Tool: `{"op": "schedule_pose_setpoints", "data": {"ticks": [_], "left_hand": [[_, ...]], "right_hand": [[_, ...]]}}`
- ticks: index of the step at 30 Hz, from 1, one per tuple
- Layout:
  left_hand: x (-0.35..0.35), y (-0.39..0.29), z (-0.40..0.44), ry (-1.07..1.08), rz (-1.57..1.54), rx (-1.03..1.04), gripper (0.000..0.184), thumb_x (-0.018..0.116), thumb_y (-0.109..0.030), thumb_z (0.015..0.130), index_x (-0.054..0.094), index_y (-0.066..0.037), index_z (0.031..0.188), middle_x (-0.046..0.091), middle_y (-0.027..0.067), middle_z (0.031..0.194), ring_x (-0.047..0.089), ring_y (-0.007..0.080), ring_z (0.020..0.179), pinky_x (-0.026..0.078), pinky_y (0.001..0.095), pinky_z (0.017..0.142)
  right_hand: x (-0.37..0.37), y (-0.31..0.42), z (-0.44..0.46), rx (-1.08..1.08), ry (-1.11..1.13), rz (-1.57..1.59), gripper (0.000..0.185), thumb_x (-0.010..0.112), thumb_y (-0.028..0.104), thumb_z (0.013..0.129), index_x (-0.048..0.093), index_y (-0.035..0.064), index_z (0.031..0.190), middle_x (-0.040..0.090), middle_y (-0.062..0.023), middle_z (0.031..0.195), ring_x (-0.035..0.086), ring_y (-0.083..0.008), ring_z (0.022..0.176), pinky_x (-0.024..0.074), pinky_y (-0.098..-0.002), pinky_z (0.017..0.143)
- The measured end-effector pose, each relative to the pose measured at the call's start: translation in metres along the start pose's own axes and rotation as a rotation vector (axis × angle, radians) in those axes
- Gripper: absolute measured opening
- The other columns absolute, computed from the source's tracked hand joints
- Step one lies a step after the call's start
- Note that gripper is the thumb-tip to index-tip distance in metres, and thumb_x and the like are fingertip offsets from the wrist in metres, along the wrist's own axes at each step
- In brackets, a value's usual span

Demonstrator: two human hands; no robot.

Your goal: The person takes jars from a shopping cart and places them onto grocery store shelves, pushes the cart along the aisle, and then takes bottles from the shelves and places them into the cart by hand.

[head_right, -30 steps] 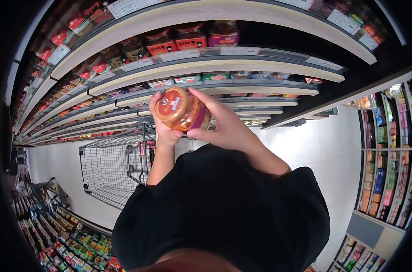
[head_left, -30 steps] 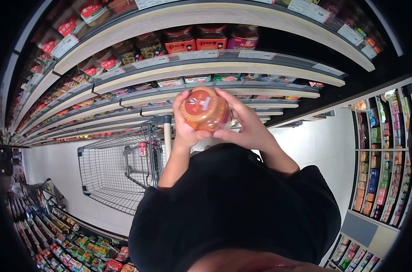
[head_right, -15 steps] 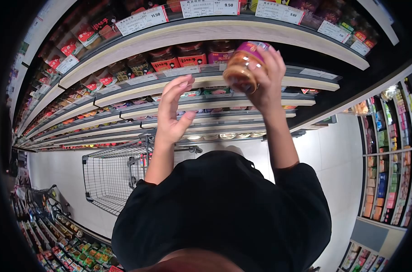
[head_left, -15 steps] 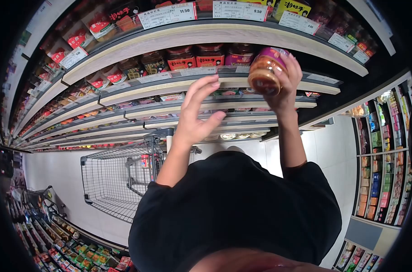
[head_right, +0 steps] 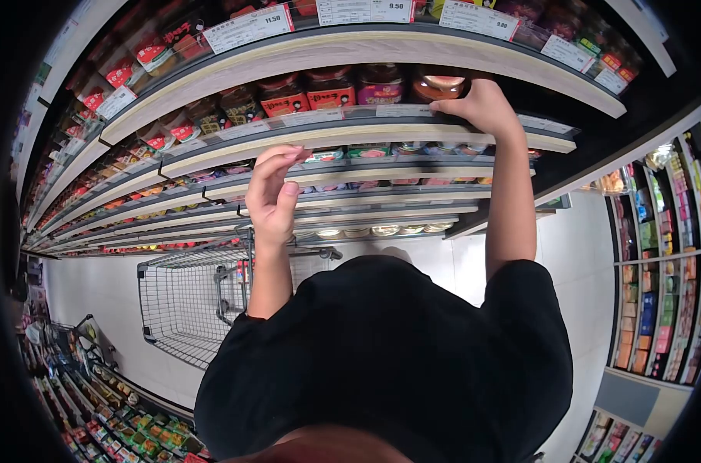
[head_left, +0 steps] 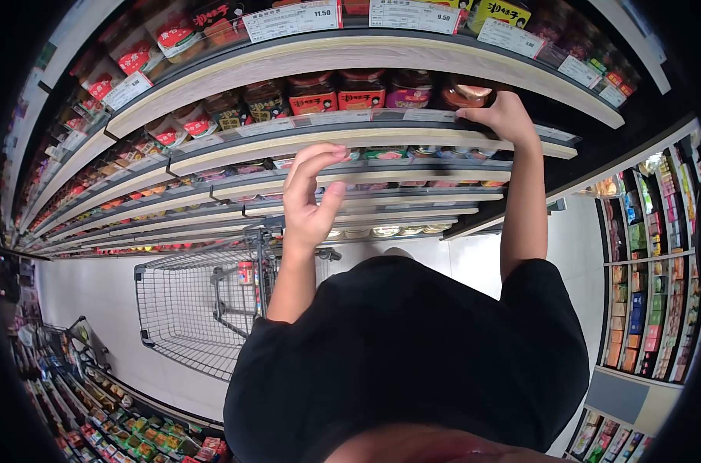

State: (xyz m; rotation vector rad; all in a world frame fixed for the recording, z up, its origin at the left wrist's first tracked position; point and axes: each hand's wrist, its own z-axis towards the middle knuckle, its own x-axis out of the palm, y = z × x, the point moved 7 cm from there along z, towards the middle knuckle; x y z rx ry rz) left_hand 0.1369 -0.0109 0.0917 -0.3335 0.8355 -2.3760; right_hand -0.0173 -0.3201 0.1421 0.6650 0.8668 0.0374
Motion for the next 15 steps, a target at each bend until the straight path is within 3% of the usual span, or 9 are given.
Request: {"op": "schedule_pose_setpoints", "data": {"ticks": [2, 3, 6, 8, 10, 12, 13, 15], "left_hand": [[0.002, 0.003, -0.004, 0.049, 0.034, -0.021, 0.029, 0.057, -0.009, 0.094, 0.054, 0.005, 0.119, 0.054, 0.0196, 0.123, 0.058, 0.0312, 0.113, 0.046, 0.0467, 0.102], [0.002, 0.005, -0.006, 0.051, 0.031, -0.025, 0.029, 0.057, -0.009, 0.094, 0.054, 0.005, 0.119, 0.054, 0.0196, 0.123, 0.058, 0.0312, 0.113, 0.046, 0.0467, 0.102], [0.006, 0.011, -0.008, 0.047, 0.05, -0.038, 0.027, 0.056, -0.007, 0.094, 0.055, 0.005, 0.119, 0.055, 0.0191, 0.121, 0.058, 0.0309, 0.112, 0.046, 0.0466, 0.101], [0.005, 0.018, -0.01, -0.043, -0.006, -0.097, 0.028, 0.062, -0.003, 0.087, 0.061, 0.004, 0.114, 0.061, 0.0164, 0.115, 0.06, 0.0257, 0.108, 0.046, 0.0365, 0.097], [0.008, 0.027, -0.014, -0.058, 0.009, -0.118, 0.027, 0.062, -0.003, 0.086, 0.061, 0.004, 0.113, 0.061, 0.0161, 0.114, 0.06, 0.0253, 0.108, 0.046, 0.0366, 0.097], [0.011, 0.043, -0.02, -0.075, 0.025, -0.167, 0.027, 0.062, -0.003, 0.088, 0.061, 0.004, 0.113, 0.061, 0.0167, 0.114, 0.061, 0.0251, 0.107, 0.046, 0.0359, 0.097], [0.014, 0.048, -0.023, -0.076, 0.026, -0.173, 0.027, 0.062, -0.003, 0.088, 0.061, 0.004, 0.113, 0.061, 0.0167, 0.114, 0.061, 0.0251, 0.107, 0.046, 0.0359, 0.097], [0.016, 0.064, -0.033, -0.135, 0.012, -0.287, 0.027, 0.06, -0.002, 0.091, 0.059, 0.004, 0.118, 0.062, 0.0149, 0.113, 0.062, 0.0233, 0.106, 0.046, 0.0343, 0.097]], "right_hand": [[0.005, -0.01, 0.006, 0.177, 0.246, -0.03, 0.055, 0.084, 0.04, 0.067, 0.072, 0.002, 0.105, 0.072, -0.0159, 0.1, 0.066, -0.029, 0.089, 0.0494, -0.0341, 0.087], [0.007, -0.023, 0.005, 0.344, 0.36, -0.148, 0.055, 0.078, 0.052, 0.071, 0.076, 0.0054, 0.102, 0.072, -0.0135, 0.1, 0.065, -0.0264, 0.089, 0.0481, -0.0318, 0.089], [0.014, -0.035, 0.003, 0.537, 0.436, 0.048, 0.063, 0.076, 0.061, 0.071, 0.077, 0.0067, 0.103, 0.073, -0.0134, 0.102, 0.065, -0.0241, 0.096, 0.0461, -0.0303, 0.093], [0.012, -0.047, 0.006, 0.492, 0.417, -0.088, 0.07, 0.077, 0.065, 0.068, 0.075, 0.0074, 0.107, 0.072, -0.0175, 0.107, 0.063, -0.0263, 0.108, 0.044, -0.0312, 0.098], [0.007, -0.038, 0.007, 0.26, 0.147, -0.006, 0.074, 0.074, 0.064, 0.072, 0.07, 0.0048, 0.116, 0.071, -0.0197, 0.107, 0.063, -0.0285, 0.109, 0.0439, -0.0331, 0.098], [0.01, -0.037, 0.008, 0.16, 0.196, -0.01, 0.084, 0.073, 0.066, 0.072, 0.063, 0.0015, 0.125, 0.069, -0.0224, 0.109, 0.064, -0.0317, 0.105, 0.0457, -0.0342, 0.096], [0.014, -0.043, 0.008, 0.222, 0.282, -0.078, 0.088, 0.074, 0.068, 0.071, 0.06, 0.0001, 0.126, 0.067, -0.0239, 0.113, 0.065, -0.0353, 0.101, 0.0479, -0.0349, 0.092], [0.004, -0.017, 0.0, 0.077, 0.207, -0.164, 0.073, 0.077, 0.052, 0.077, 0.059, -0.0014, 0.124, 0.066, -0.0242, 0.115, 0.065, -0.0366, 0.099, 0.0492, -0.0359, 0.089]]}}
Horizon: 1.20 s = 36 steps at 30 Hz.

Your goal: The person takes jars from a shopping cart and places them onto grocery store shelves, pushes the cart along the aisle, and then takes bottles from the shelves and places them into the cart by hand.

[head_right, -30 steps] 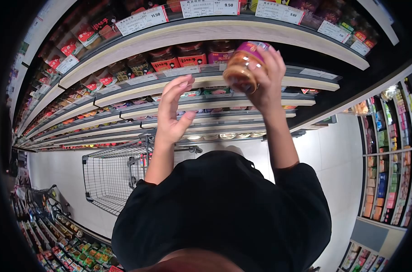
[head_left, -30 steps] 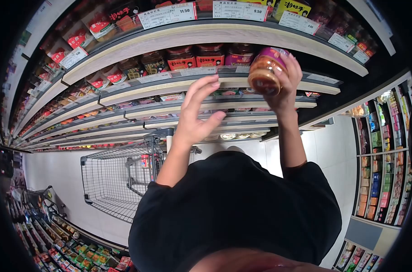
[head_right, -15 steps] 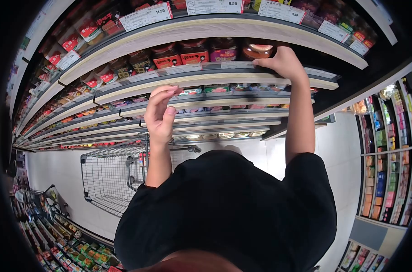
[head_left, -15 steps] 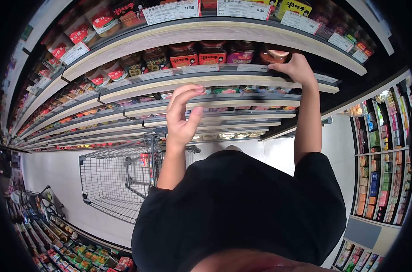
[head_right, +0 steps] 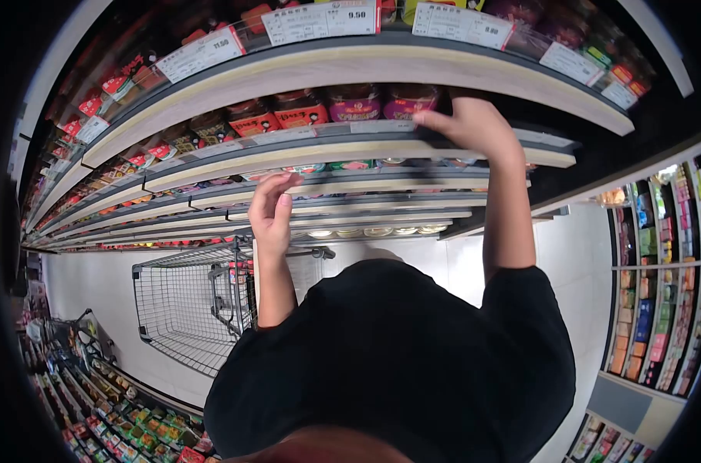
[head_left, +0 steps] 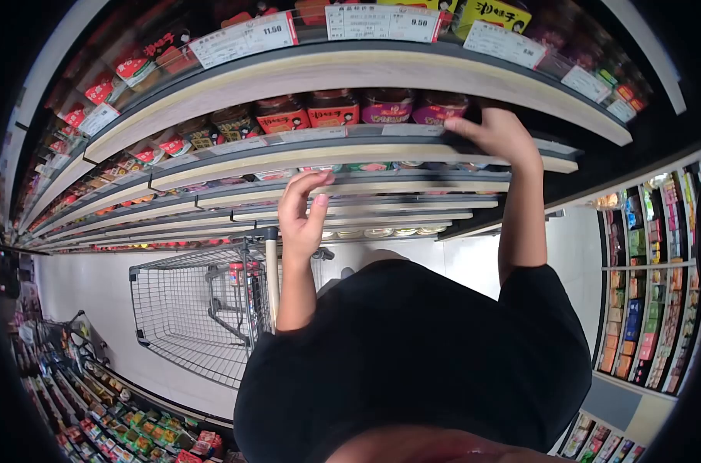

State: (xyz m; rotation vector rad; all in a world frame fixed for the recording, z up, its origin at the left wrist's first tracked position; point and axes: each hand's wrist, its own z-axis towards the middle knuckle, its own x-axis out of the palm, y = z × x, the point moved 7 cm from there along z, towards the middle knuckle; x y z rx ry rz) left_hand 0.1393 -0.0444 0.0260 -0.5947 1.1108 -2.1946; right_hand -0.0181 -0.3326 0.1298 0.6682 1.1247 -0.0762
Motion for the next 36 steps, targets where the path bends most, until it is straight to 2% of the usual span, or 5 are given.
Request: {"op": "schedule_pose_setpoints", "data": {"ticks": [3, 7, 14, 27, 36], "left_hand": [[-0.006, 0.018, -0.017, -0.092, -0.002, -0.171, 0.029, 0.057, -0.001, 0.094, 0.056, 0.002, 0.123, 0.063, 0.0125, 0.112, 0.062, 0.0212, 0.106, 0.047, 0.0331, 0.097], [-0.032, 0.024, -0.051, -0.283, 0.049, -0.307, 0.031, 0.058, -0.002, 0.094, 0.055, 0.001, 0.125, 0.064, 0.0108, 0.113, 0.062, 0.0182, 0.104, 0.047, 0.0312, 0.095], [-0.088, -0.003, -0.162, -0.543, 1.003, -0.716, 0.041, 0.064, -0.018, 0.09, 0.056, -0.001, 0.127, 0.062, 0.0198, 0.119, 0.057, 0.0367, 0.115, 0.043, 0.0413, 0.101], [-0.068, -0.095, -0.29, -0.996, 1.13, -0.618, 0.043, 0.064, -0.013, 0.089, 0.055, -0.003, 0.13, 0.06, 0.02, 0.122, 0.059, 0.0365, 0.114, 0.046, 0.0394, 0.098], [-0.115, -0.101, -0.33, -0.993, 1.029, -0.759, 0.037, 0.063, -0.015, 0.092, 0.056, -0.002, 0.126, 0.069, 0.0167, 0.093, 0.069, 0.0283, 0.084, 0.054, 0.037, 0.075]], "right_hand": [[-0.017, 0.029, -0.035, -0.142, -0.275, -0.218, 0.05, 0.075, 0.024, 0.085, 0.057, -0.0019, 0.124, 0.065, -0.0236, 0.111, 0.063, -0.0364, 0.103, 0.0494, -0.041, 0.09], [0.052, 0.012, -0.096, -0.386, -0.799, 0.642, 0.03, 0.069, -0.003, 0.079, 0.062, -0.0026, 0.108, 0.064, -0.0191, 0.105, 0.063, -0.0351, 0.096, 0.052, -0.0406, 0.083], [0.185, 0.096, -0.092, -0.641, 0.321, 0.844, 0.015, 0.066, -0.006, 0.078, 0.067, -0.0009, 0.092, 0.065, -0.0147, 0.096, 0.067, -0.0314, 0.086, 0.0539, -0.0358, 0.076], [0.275, 0.228, -0.116, -0.956, 0.712, 0.815, 0.019, 0.064, -0.002, 0.082, 0.067, -0.0012, 0.1, 0.065, -0.016, 0.1, 0.064, -0.0333, 0.096, 0.0514, -0.0387, 0.083], [0.338, 0.294, -0.185, -1.087, 0.866, 0.666, 0.027, 0.066, 0.008, 0.083, 0.064, 0.0029, 0.11, 0.061, -0.0171, 0.117, 0.057, -0.0369, 0.113, 0.0441, -0.0417, 0.101]]}}
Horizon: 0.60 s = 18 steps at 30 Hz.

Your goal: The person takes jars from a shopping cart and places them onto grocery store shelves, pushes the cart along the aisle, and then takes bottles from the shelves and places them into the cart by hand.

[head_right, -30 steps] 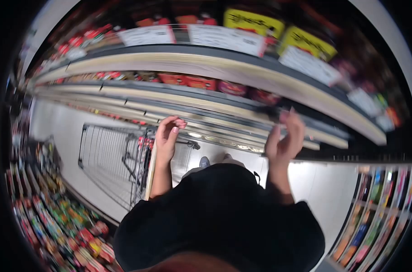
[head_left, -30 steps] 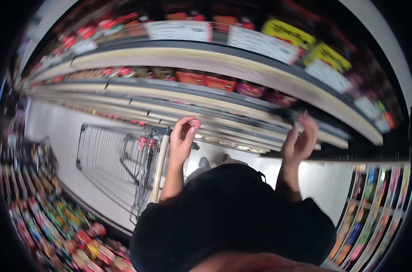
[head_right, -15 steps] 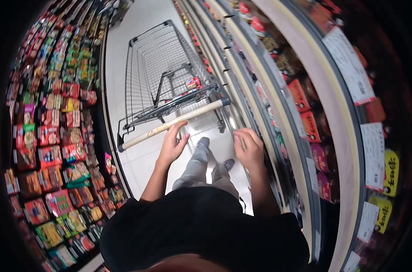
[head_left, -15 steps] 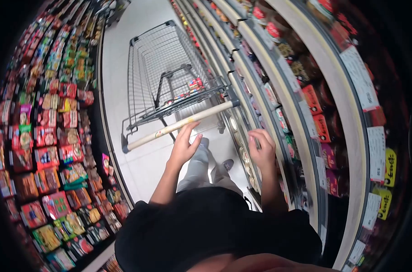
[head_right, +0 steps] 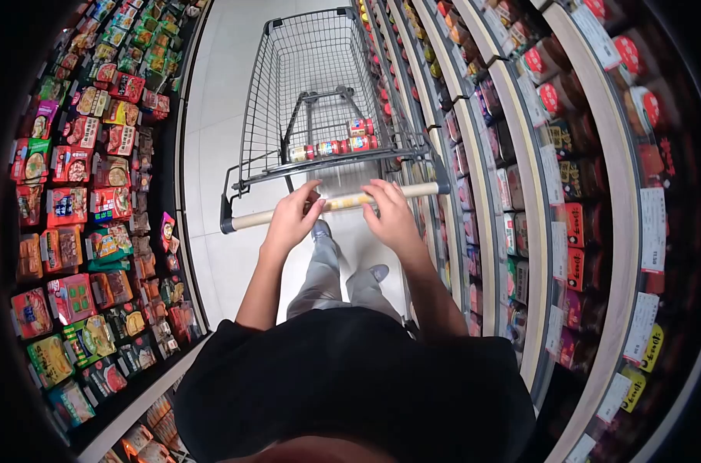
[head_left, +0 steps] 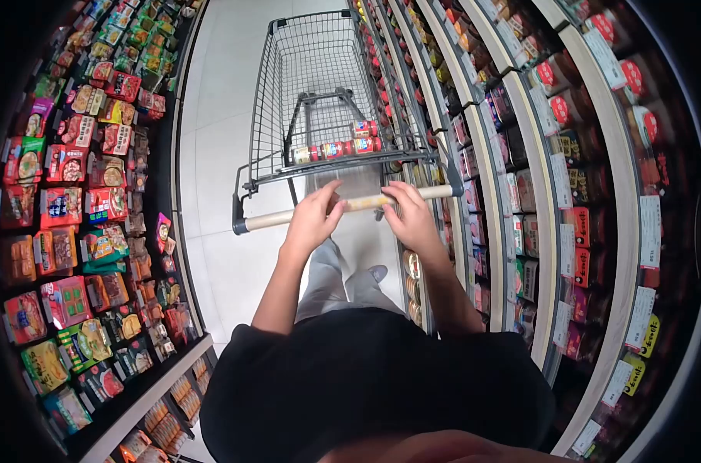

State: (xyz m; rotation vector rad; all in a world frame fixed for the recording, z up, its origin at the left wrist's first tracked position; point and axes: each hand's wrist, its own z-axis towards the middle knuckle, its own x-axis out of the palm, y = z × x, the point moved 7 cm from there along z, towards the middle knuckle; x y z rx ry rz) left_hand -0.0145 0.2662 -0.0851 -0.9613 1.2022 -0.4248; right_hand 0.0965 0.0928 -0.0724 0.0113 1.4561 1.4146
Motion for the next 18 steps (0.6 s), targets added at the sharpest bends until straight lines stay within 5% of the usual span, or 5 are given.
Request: {"op": "schedule_pose_setpoints", "data": {"ticks": [2, 7, 13, 18], "left_hand": [[-0.002, 0.011, 0.005, 0.06, -0.19, -0.028, 0.036, 0.062, -0.015, 0.093, 0.056, -0.002, 0.126, 0.071, 0.0154, 0.084, 0.07, 0.0264, 0.07, 0.055, 0.0347, 0.069], [-0.021, 0.008, 0.017, 0.312, -0.317, 0.029, 0.039, 0.06, -0.022, 0.094, 0.056, -0.004, 0.129, 0.07, 0.0158, 0.095, 0.069, 0.025, 0.09, 0.054, 0.036, 0.081], [-0.083, 0.036, 0.076, 0.143, -0.276, 0.209, 0.037, 0.061, -0.016, 0.093, 0.058, -0.001, 0.127, 0.068, 0.0158, 0.104, 0.067, 0.0229, 0.097, 0.053, 0.0347, 0.088], [-0.109, 0.085, 0.083, -0.028, -0.407, 0.003, 0.037, 0.061, -0.019, 0.094, 0.058, -0.002, 0.127, 0.069, 0.0152, 0.103, 0.067, 0.0228, 0.094, 0.053, 0.0339, 0.083]], "right_hand": [[0.016, -0.002, 0.008, -0.004, 0.017, -0.009, 0.027, 0.067, 0.008, 0.083, 0.064, 0.0026, 0.109, 0.061, -0.0172, 0.117, 0.058, -0.0362, 0.111, 0.0462, -0.0412, 0.098], [0.05, 0.023, 0.039, -0.004, 0.121, 0.07, 0.023, 0.067, 0.008, 0.085, 0.065, 0.0011, 0.107, 0.064, -0.0172, 0.108, 0.064, -0.0348, 0.099, 0.0518, -0.0399, 0.085], [0.081, 0.057, 0.084, 0.004, 0.26, 0.039, 0.021, 0.065, 0.013, 0.088, 0.065, 0.0019, 0.106, 0.066, -0.0158, 0.103, 0.065, -0.034, 0.093, 0.052, -0.0384, 0.081], [0.082, 0.05, 0.109, 0.08, 0.25, 0.025, 0.022, 0.065, 0.015, 0.088, 0.065, 0.0021, 0.106, 0.066, -0.014, 0.097, 0.065, -0.0309, 0.086, 0.0521, -0.0379, 0.077]]}}
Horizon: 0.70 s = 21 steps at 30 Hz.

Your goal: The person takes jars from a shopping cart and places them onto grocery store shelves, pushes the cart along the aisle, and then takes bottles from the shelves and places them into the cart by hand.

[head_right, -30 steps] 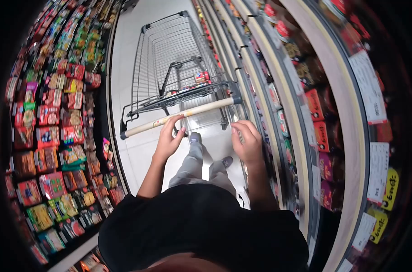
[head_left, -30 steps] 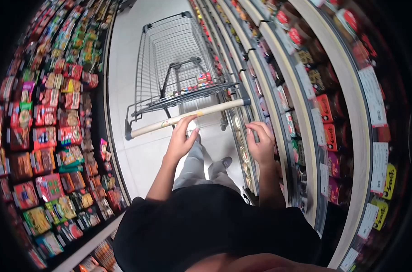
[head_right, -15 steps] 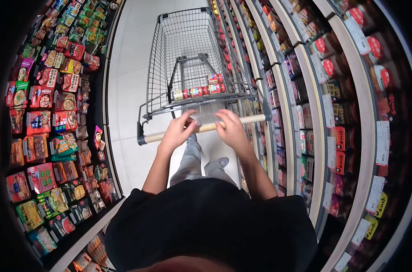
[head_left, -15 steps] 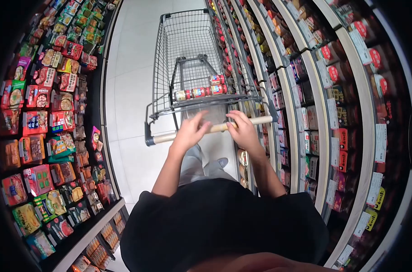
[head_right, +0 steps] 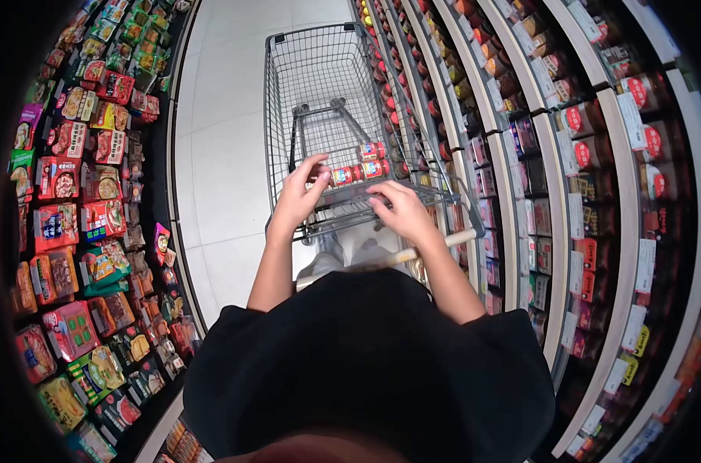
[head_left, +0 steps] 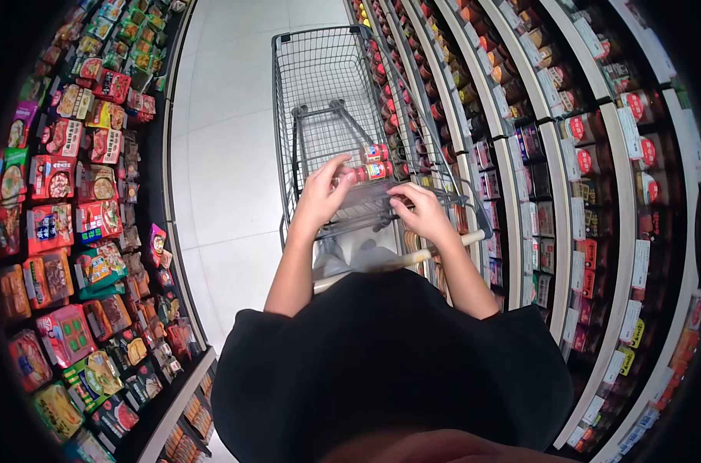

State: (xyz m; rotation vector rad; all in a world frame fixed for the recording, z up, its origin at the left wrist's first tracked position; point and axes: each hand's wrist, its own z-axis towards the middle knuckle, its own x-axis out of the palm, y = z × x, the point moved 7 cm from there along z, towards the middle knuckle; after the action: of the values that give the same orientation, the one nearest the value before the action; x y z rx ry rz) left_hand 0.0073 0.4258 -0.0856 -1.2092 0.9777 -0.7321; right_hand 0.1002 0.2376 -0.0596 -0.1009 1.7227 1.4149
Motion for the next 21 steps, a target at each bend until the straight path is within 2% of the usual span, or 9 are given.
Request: {"op": "schedule_pose_setpoints", "data": {"ticks": [3, 6, 7, 11, 13, 14, 15, 19, 21], "left_hand": [[-0.01, 0.027, -0.008, -0.023, 0.122, -0.033, 0.038, 0.062, -0.02, 0.093, 0.058, -0.002, 0.126, 0.067, 0.0176, 0.103, 0.066, 0.0294, 0.094, 0.052, 0.0377, 0.086], [-0.01, 0.03, -0.007, 0.002, 0.318, 0.012, 0.039, 0.064, -0.019, 0.09, 0.058, -0.003, 0.125, 0.066, 0.0192, 0.111, 0.064, 0.0349, 0.103, 0.051, 0.0399, 0.089], [-0.006, 0.027, -0.004, 0.009, 0.347, 0.04, 0.037, 0.064, -0.017, 0.09, 0.059, -0.003, 0.125, 0.066, 0.0172, 0.11, 0.065, 0.0327, 0.101, 0.051, 0.0394, 0.089], [0.001, -0.003, 0.021, 0.047, 0.316, 0.138, 0.036, 0.066, -0.016, 0.088, 0.061, -0.002, 0.122, 0.066, 0.0175, 0.109, 0.064, 0.0348, 0.101, 0.051, 0.0397, 0.088], [0.005, -0.009, 0.039, 0.025, 0.298, 0.18, 0.037, 0.068, -0.014, 0.086, 0.061, -0.001, 0.121, 0.066, 0.018, 0.11, 0.064, 0.036, 0.1, 0.051, 0.0407, 0.088], [0.009, -0.012, 0.049, 0.035, 0.306, 0.174, 0.038, 0.068, -0.013, 0.085, 0.061, -0.001, 0.12, 0.066, 0.0182, 0.11, 0.064, 0.0362, 0.1, 0.051, 0.0409, 0.088], [0.014, -0.015, 0.059, 0.048, 0.317, 0.163, 0.039, 0.069, -0.012, 0.084, 0.061, 0.0, 0.12, 0.066, 0.0184, 0.111, 0.064, 0.0364, 0.1, 0.051, 0.041, 0.088], [0.037, 0.007, 0.083, -0.042, 0.403, 0.095, 0.038, 0.07, -0.013, 0.083, 0.063, -0.001, 0.119, 0.065, 0.0172, 0.112, 0.063, 0.0351, 0.1, 0.05, 0.0418, 0.089], [0.052, 0.026, 0.096, 0.107, 0.629, -0.033, 0.037, 0.071, -0.018, 0.085, 0.065, -0.005, 0.119, 0.065, 0.0133, 0.114, 0.062, 0.0322, 0.103, 0.049, 0.0411, 0.091]], "right_hand": [[-0.001, -0.015, 0.02, -0.023, 0.017, 0.007, 0.022, 0.065, 0.014, 0.088, 0.065, 0.0019, 0.106, 0.066, -0.0143, 0.096, 0.066, -0.029, 0.086, 0.0524, -0.0372, 0.077], [0.014, -0.043, 0.056, 0.024, 0.221, -0.024, 0.023, 0.065, 0.014, 0.088, 0.065, 0.0007, 0.106, 0.067, -0.0143, 0.095, 0.067, -0.0291, 0.087, 0.053, -0.037, 0.079], [0.023, -0.057, 0.072, -0.023, 0.271, -0.032, 0.024, 0.066, 0.015, 0.087, 0.065, 0.0009, 0.106, 0.068, -0.0156, 0.095, 0.067, -0.0304, 0.088, 0.0532, -0.0381, 0.079], [0.07, -0.163, 0.142, -0.059, 0.408, -0.096, 0.027, 0.065, 0.02, 0.085, 0.066, 0.0028, 0.106, 0.069, -0.0183, 0.096, 0.067, -0.0342, 0.092, 0.0532, -0.0415, 0.083], [0.104, -0.243, 0.176, -0.117, 0.449, -0.298, 0.029, 0.062, 0.023, 0.085, 0.067, 0.0042, 0.106, 0.069, -0.0184, 0.098, 0.066, -0.0369, 0.096, 0.0522, -0.045, 0.088], [0.124, -0.294, 0.192, 0.124, 0.578, -0.263, 0.035, 0.064, 0.017, 0.08, 0.066, 0.0054, 0.114, 0.066, -0.0203, 0.11, 0.06, -0.0363, 0.112, 0.0472, -0.0437, 0.099], [0.125, -0.306, 0.207, 0.182, 0.626, -0.382, 0.04, 0.066, 0.019, 0.08, 0.065, 0.0064, 0.118, 0.064, -0.0205, 0.116, 0.06, -0.0366, 0.113, 0.0478, -0.0437, 0.098], [0.162, -0.415, 0.246, 0.294, 0.494, -0.336, 0.041, 0.068, 0.019, 0.08, 0.063, 0.0078, 0.12, 0.062, -0.0216, 0.117, 0.06, -0.0388, 0.112, 0.0486, -0.0455, 0.097], [0.189, -0.457, 0.258, 0.087, 0.34, -0.499, 0.022, 0.06, 0.011, 0.085, 0.064, 0.0081, 0.106, 0.063, -0.0218, 0.108, 0.063, -0.039, 0.105, 0.0526, -0.0477, 0.088]]}}
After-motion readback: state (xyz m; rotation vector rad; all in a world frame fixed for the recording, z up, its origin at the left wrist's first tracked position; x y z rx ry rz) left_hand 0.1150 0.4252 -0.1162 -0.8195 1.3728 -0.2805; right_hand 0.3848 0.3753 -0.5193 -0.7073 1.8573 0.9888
